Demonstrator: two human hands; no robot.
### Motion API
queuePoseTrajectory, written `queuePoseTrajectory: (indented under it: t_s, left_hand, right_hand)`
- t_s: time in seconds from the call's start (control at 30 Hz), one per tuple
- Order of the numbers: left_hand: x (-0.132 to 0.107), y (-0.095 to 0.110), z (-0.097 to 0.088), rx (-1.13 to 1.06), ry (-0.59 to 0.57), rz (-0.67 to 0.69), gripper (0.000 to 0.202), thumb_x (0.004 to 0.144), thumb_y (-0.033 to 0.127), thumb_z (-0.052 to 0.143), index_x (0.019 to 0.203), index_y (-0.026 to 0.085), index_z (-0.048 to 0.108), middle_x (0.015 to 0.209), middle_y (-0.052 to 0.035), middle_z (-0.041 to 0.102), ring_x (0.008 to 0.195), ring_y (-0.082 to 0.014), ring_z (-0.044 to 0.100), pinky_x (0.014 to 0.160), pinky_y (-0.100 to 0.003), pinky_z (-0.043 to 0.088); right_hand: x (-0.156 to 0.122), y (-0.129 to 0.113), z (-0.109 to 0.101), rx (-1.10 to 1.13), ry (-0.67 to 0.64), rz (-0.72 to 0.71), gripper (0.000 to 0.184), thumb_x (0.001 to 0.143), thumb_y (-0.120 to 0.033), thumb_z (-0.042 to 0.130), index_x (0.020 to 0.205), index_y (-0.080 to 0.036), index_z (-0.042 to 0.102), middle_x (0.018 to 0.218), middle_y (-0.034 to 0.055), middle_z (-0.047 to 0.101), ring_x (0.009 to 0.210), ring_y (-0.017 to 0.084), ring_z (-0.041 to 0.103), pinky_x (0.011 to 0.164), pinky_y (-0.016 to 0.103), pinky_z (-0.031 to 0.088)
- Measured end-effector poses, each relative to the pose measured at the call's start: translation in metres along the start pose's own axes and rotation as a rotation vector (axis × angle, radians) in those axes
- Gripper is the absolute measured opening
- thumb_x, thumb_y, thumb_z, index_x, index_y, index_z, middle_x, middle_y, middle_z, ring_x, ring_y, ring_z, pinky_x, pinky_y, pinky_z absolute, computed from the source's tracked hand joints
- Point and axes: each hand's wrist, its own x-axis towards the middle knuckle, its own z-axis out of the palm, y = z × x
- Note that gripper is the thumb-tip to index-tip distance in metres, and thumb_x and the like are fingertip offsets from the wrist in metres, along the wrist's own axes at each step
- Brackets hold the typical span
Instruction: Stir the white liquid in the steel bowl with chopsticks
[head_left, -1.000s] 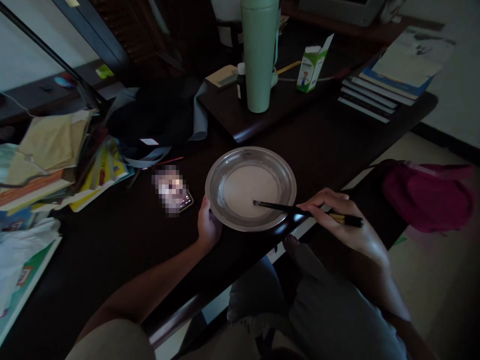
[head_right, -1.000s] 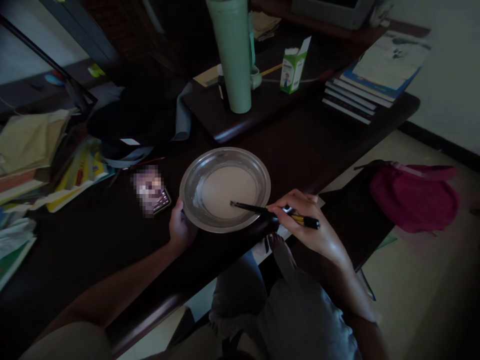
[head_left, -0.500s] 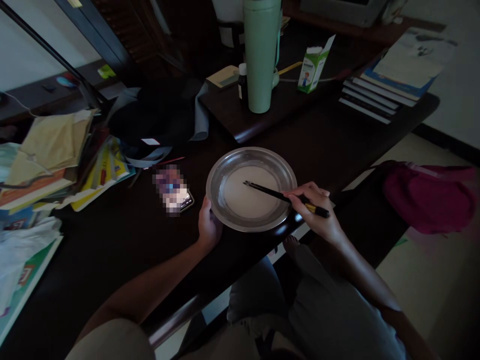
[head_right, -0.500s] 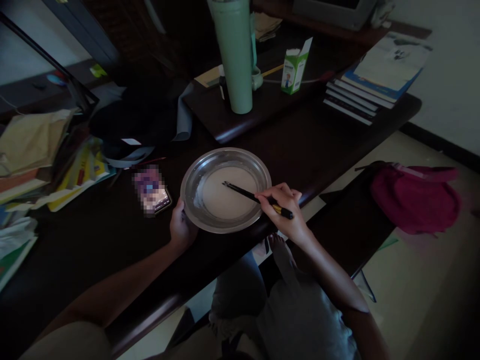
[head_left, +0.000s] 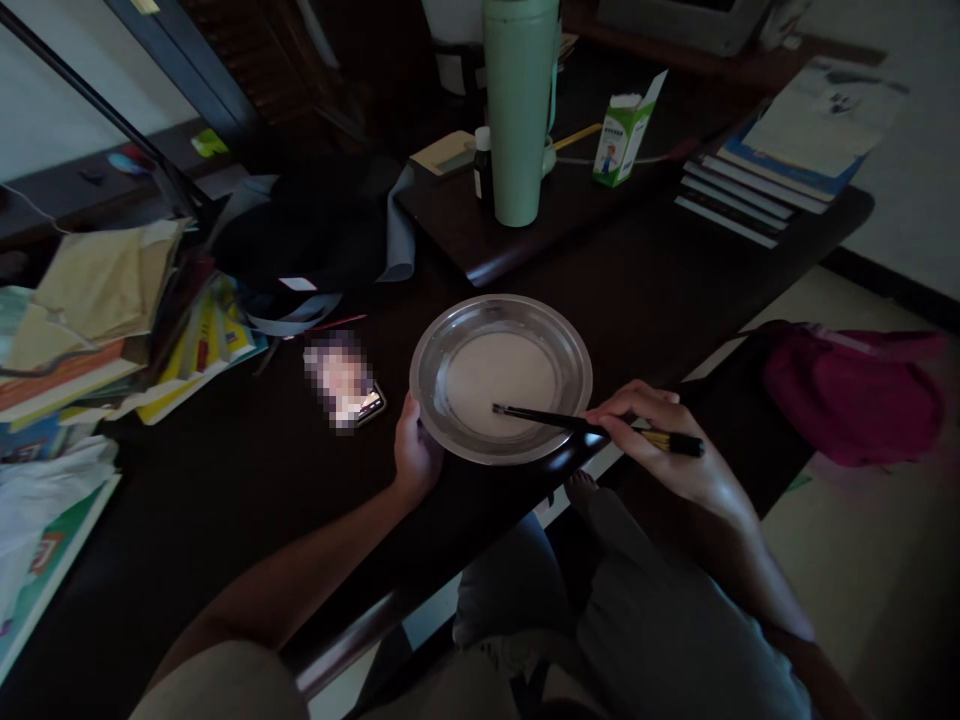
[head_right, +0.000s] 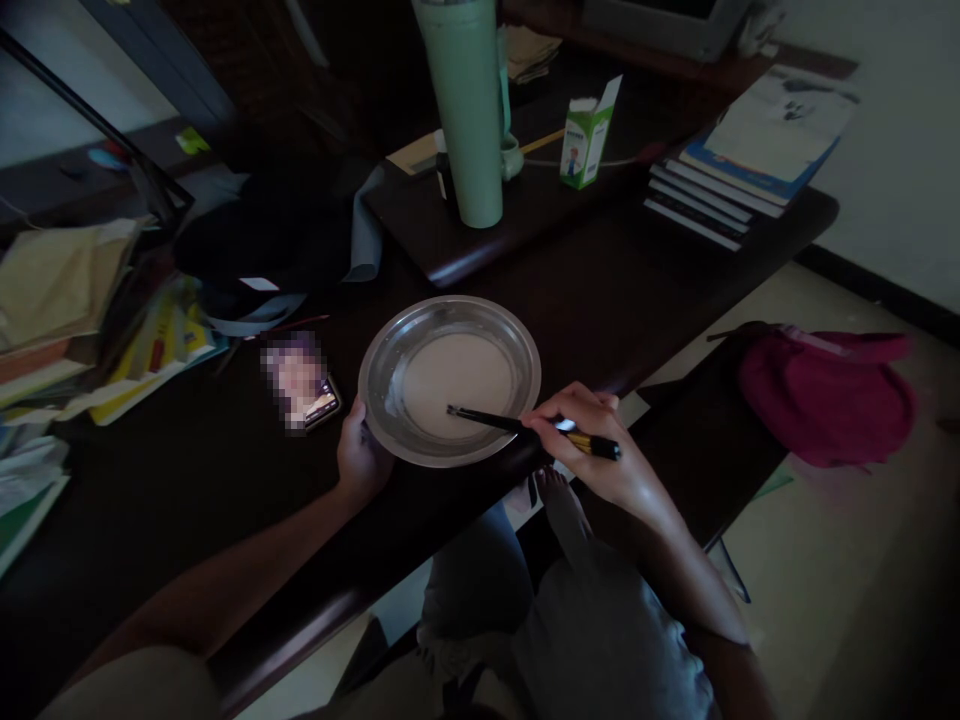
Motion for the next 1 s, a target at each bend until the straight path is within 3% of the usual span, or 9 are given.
queuePoseTrajectory:
  t_s: [0.23,0.37,0.5,0.7,0.87,1.0]
  left_hand:
    - [-0.005,0.006,0.005,0.002,0.004,0.002,0.043,0.088,0.061,0.076,0.112,0.025,0.081,0.118,-0.0056,0.084,0.118,-0.0308,0.076,0.108,-0.045,0.059]
    - [-0.006,0.007,0.003,0.006,0.001,-0.003,0.042,0.09,0.059,0.074,0.115,0.025,0.08,0.115,-0.006,0.083,0.118,-0.0311,0.076,0.109,-0.047,0.058]
    - [-0.006,0.006,0.001,0.009,-0.02,0.015,0.041,0.093,0.058,0.07,0.114,0.024,0.079,0.119,-0.0083,0.083,0.124,-0.0327,0.075,0.112,-0.049,0.057]
    - [-0.002,0.001,-0.005,-0.014,-0.026,0.01,0.038,0.094,0.054,0.07,0.115,0.025,0.081,0.122,-0.0075,0.083,0.124,-0.0315,0.075,0.11,-0.047,0.059]
    - [0.001,-0.002,-0.006,-0.017,-0.02,0.0,0.037,0.094,0.055,0.071,0.114,0.025,0.081,0.122,-0.0068,0.083,0.126,-0.033,0.075,0.111,-0.049,0.059]
    - [0.001,-0.004,-0.002,-0.011,-0.012,0.012,0.038,0.093,0.056,0.072,0.113,0.024,0.081,0.119,-0.0068,0.084,0.122,-0.032,0.076,0.111,-0.048,0.059]
  right_hand:
    - [0.014,0.004,0.035,-0.054,0.043,-0.052,0.024,0.108,-0.046,0.063,0.099,-0.033,0.081,0.1,0.0011,0.086,0.095,0.027,0.074,0.093,0.05,0.043]
    - [0.019,0.009,0.043,-0.088,0.136,-0.06,0.024,0.109,-0.044,0.061,0.099,-0.033,0.08,0.103,0.0016,0.087,0.095,0.027,0.074,0.096,0.053,0.042]
    - [0.02,0.012,0.035,-0.139,0.224,-0.041,0.024,0.107,-0.041,0.062,0.095,-0.032,0.08,0.101,0.0025,0.086,0.095,0.028,0.075,0.095,0.054,0.045]
    - [0.008,0.011,0.007,-0.188,0.264,0.043,0.023,0.105,-0.042,0.065,0.092,-0.031,0.081,0.098,0.0017,0.085,0.09,0.026,0.076,0.094,0.051,0.047]
    - [-0.001,0.006,-0.01,-0.071,0.142,0.058,0.026,0.104,-0.047,0.067,0.091,-0.033,0.083,0.094,0.0021,0.085,0.085,0.025,0.078,0.082,0.046,0.049]
    - [0.0,0.004,-0.004,0.009,0.061,0.04,0.028,0.104,-0.05,0.067,0.092,-0.032,0.084,0.092,0.0022,0.084,0.085,0.024,0.077,0.083,0.046,0.05]
